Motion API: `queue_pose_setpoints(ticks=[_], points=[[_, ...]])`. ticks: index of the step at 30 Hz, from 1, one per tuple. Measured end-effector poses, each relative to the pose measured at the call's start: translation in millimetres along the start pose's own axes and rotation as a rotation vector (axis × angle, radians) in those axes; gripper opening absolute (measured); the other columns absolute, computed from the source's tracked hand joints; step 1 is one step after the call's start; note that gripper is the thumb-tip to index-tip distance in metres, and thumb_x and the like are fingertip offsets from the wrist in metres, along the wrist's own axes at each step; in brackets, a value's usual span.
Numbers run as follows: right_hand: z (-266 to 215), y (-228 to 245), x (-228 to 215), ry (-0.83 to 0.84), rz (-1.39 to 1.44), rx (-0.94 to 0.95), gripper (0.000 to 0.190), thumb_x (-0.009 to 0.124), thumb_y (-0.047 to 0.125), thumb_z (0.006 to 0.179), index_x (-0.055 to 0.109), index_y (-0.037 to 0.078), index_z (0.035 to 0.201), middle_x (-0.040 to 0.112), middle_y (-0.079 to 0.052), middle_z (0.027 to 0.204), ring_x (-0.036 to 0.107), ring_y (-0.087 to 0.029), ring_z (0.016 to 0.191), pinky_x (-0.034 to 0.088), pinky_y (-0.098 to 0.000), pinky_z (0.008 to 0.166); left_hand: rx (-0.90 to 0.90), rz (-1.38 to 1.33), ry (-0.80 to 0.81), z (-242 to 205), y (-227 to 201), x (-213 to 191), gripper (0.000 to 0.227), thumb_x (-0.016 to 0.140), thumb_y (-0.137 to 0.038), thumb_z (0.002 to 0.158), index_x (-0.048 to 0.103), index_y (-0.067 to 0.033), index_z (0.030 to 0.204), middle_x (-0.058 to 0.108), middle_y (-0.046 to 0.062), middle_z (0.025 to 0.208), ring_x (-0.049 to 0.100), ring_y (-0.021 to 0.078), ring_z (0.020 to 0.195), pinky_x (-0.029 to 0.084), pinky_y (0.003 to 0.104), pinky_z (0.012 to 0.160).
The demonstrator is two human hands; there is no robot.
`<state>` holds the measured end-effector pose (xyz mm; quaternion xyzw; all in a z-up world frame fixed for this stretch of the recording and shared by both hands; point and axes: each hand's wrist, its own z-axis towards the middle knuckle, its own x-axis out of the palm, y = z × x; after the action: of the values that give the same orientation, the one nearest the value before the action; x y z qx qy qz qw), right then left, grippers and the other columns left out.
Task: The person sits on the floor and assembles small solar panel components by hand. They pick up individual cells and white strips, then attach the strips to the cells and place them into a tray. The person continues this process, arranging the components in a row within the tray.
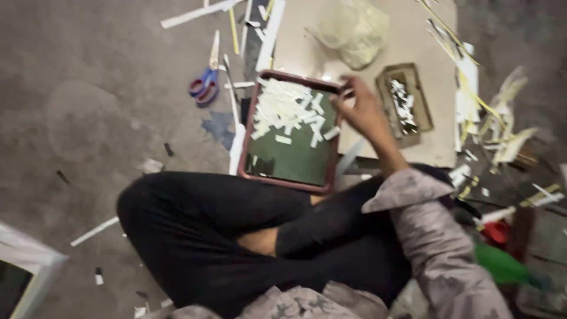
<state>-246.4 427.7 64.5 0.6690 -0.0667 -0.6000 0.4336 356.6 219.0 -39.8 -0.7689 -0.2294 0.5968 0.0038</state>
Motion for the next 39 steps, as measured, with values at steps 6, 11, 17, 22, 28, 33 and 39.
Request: queue_pose_setpoints(ticks=[6, 11, 17, 22, 28, 33, 39], points=[[150.5, -85.5, 24.6, -0.474, -0.12, -0.231, 0.072, 0.088, 0.027, 0.087, 0.046, -0.009, 0.133, 0.058, -0.029, 0.118, 0.058, -0.042, 0.106, 0.051, -0.0546, 0.089, 0.36, -0.803, -0.604, 298.7, -157.6, -210.6, 0.021, 0.077, -0.014, 0.092, 0.069, -0.0073, 0.11, 0.07, 0.009, 0.1, 0.069, 0.0266, 0.087, 0.054, 0.037, 0.077], [156.3, -93.1, -11.2, -0.302, 0.252, -0.001, 0.016, 0.069, 0.014, 0.102, 0.069, -0.001, 0.108, 0.073, -0.009, 0.093, 0.072, -0.024, 0.084, 0.06, -0.0366, 0.074, 0.404, -0.706, -0.384, 410.7, -160.7, -129.7, 0.049, 0.079, -0.019, 0.088, 0.06, -0.0041, 0.131, 0.059, 0.02, 0.133, 0.057, 0.0386, 0.124, 0.048, 0.045, 0.104], [43.3, -64.9, -69.7, -0.201, 0.653, 0.169, 0.01, 0.057, 0.006, 0.104, 0.066, 0.004, 0.107, 0.065, -0.002, 0.085, 0.067, -0.012, 0.069, 0.062, -0.0292, 0.065, 0.281, -0.337, -0.423, 479.2, -192.0, -114.0, 0.095, 0.087, -0.043, 0.075, 0.044, 0.0078, 0.143, 0.037, 0.036, 0.15, 0.036, 0.0534, 0.139, 0.034, 0.057, 0.115], [-19.8, -92.5, -73.6, -0.366, 0.835, 0.233, 0.011, 0.054, 0.003, 0.108, 0.062, 0.004, 0.115, 0.058, 0.001, 0.088, 0.048, -0.008, 0.066, 0.038, -0.0235, 0.057, -0.032, -0.07, -0.318, 494.4, -228.5, -121.0, 0.132, 0.089, -0.072, 0.053, 0.039, 0.0106, 0.143, 0.036, 0.037, 0.148, 0.034, 0.0529, 0.138, 0.032, 0.062, 0.112], [-11.8, -31.8, -81.8, -0.411, 0.486, 0.06, 0.025, 0.066, 0.006, 0.095, 0.058, 0.003, 0.119, 0.069, 0.002, 0.106, 0.064, -0.004, 0.092, 0.053, -0.0198, 0.083, 0.086, 0.009, -0.384, 502.6, -222.6, -100.5, 0.056, 0.081, -0.034, 0.071, 0.065, -0.0021, 0.114, 0.061, 0.021, 0.123, 0.057, 0.0402, 0.117, 0.05, 0.053, 0.089], [-13.8, -63.9, -74.5, -0.357, 0.482, 0.137, 0.023, 0.071, 0.006, 0.102, 0.066, 0.002, 0.124, 0.072, 0.0, 0.106, 0.065, -0.006, 0.09, 0.054, -0.0234, 0.081, 0.296, -0.083, -0.499, 509.6, -191.2, -81.2, 0.009, 0.069, -0.008, 0.087, 0.072, -0.0069, 0.095, 0.067, 0.017, 0.098, 0.068, 0.0374, 0.092, 0.054, 0.05, 0.077], [-14.7, -52.2, -78.3, -0.378, 0.525, 0.127, 0.019, 0.069, 0.004, 0.105, 0.064, 0.001, 0.123, 0.066, 0.001, 0.096, 0.058, -0.006, 0.081, 0.049, -0.0236, 0.072, 0.22, -0.677, -0.542, 481.6, -196.8, -128.2, 0.03, 0.062, 0.007, 0.083, 0.076, -0.0036, 0.108, 0.076, 0.017, 0.102, 0.075, 0.03, 0.091, 0.058, 0.041, 0.082]])
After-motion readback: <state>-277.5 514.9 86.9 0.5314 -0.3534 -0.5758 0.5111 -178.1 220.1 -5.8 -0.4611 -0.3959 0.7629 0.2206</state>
